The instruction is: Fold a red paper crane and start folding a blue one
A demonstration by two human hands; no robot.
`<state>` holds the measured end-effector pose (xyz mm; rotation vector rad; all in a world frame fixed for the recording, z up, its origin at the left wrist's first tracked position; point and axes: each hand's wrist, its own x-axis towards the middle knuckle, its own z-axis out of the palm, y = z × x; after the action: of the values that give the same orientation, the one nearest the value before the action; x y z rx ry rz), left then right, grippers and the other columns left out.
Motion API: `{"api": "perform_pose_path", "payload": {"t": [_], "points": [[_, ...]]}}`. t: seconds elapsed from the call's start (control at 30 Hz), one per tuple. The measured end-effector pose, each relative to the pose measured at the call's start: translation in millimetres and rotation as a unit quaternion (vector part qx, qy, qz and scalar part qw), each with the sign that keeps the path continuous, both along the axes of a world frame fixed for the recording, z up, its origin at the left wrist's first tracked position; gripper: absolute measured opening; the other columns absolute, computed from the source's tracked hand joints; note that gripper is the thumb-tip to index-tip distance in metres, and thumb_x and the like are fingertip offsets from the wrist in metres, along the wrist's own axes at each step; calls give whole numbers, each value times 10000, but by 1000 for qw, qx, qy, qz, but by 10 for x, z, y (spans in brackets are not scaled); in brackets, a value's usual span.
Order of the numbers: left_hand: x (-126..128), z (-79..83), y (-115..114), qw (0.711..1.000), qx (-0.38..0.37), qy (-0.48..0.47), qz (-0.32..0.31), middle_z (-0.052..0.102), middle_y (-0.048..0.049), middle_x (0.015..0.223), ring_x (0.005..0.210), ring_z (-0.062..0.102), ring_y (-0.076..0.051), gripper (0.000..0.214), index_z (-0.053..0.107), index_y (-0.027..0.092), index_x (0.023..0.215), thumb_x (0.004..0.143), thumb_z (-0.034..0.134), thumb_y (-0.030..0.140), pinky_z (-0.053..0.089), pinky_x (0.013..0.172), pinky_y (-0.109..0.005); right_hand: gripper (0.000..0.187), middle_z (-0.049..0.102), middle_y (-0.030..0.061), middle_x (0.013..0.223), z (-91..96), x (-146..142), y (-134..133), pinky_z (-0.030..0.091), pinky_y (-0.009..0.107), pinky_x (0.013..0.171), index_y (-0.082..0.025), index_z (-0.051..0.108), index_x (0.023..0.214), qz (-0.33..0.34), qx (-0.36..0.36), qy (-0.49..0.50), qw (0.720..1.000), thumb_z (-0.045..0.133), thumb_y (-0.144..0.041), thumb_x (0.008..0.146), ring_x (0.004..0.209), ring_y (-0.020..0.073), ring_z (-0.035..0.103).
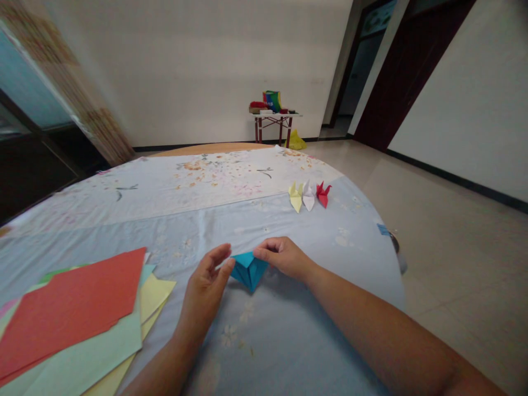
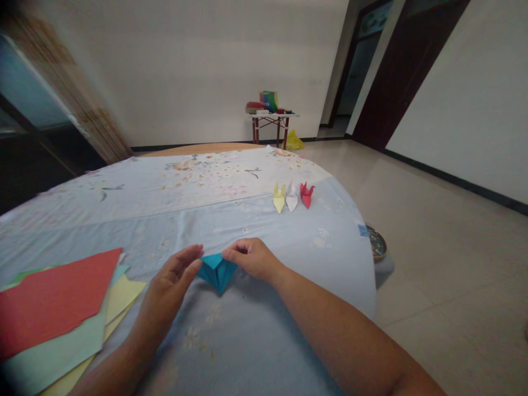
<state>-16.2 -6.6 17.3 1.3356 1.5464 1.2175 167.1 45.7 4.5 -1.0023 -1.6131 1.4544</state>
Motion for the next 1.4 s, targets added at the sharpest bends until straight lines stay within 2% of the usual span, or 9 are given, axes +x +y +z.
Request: {"api": "perform_pose_path", "payload": {"t": [0.1,0.23,0.53,0.7,0.8,0.9,1.07,1.23,1.4], "points": [[34,65,-53,996,38,59,47,628,-76,1038,933,584,-220,370,570,195,1034,749,575,430,443,814,-322,326,622,15,696,-12,-11,0,409,235,620,-133,662,784,-64,55,-11,996,599,-450,745,644,120,532],[135,104,-133,999,-11,4,-31,652,-55,931,866,605,-206,317,579,193,1000,788,526,422,463,749,-301,279,622,29,720,31,-34,-65,409,239,619,-160,677,808,-110,157,-47,980,564,-414,794,665,129,534],[207,14,-112,959,-41,-271,-73,624,-49,1077,971,589,-180,420,484,209,1126,754,630,335,466,828,-297,248,601,73,912,138,-63,-215,440,297,797,-190,647,1005,32,312,-67,947,553,-330,824,866,164,553],[187,80,-126,946,-83,-295,-103,649,-59,988,809,611,-147,322,559,166,1050,770,618,315,483,718,-255,258,562,80,1012,160,-20,-191,416,327,877,-203,616,1062,-4,331,-54,942,533,-276,829,975,177,524],[183,97,-143,932,-125,-304,-155,654,-63,973,789,612,-154,317,576,167,1037,761,630,313,484,709,-272,405,511,87,1169,160,18,-144,387,355,919,-220,516,1196,-33,306,-41,951,572,-277,799,1089,197,466],[170,68,-134,926,-152,-295,-183,664,-62,947,798,617,-153,339,585,160,1016,720,675,299,473,738,-269,474,552,75,1112,135,34,-108,433,318,825,-205,487,1213,5,226,-31,974,611,-295,765,978,175,524],[128,-7,-64,943,-118,-293,-106,643,-40,924,814,614,-154,507,522,167,1082,636,743,266,475,734,-267,256,526,-22,690,52,9,-83,398,229,595,-159,598,946,-16,117,-30,993,624,-317,746,619,94,472],[95,-20,-30,950,-88,-291,-73,602,-20,927,747,611,-130,529,474,183,1135,672,705,286,486,656,-248,248,473,-46,633,11,-6,-58,333,198,517,-153,554,824,-11,27,16,999,651,-351,710,549,70,416],[50,-49,8,971,-87,-216,-58,599,16,860,615,606,-96,518,486,189,1106,655,705,317,465,544,-200,285,461,-63,598,25,-10,-52,342,191,495,-159,542,918,8,-10,9,1000,652,-310,703,504,65,432]]}}
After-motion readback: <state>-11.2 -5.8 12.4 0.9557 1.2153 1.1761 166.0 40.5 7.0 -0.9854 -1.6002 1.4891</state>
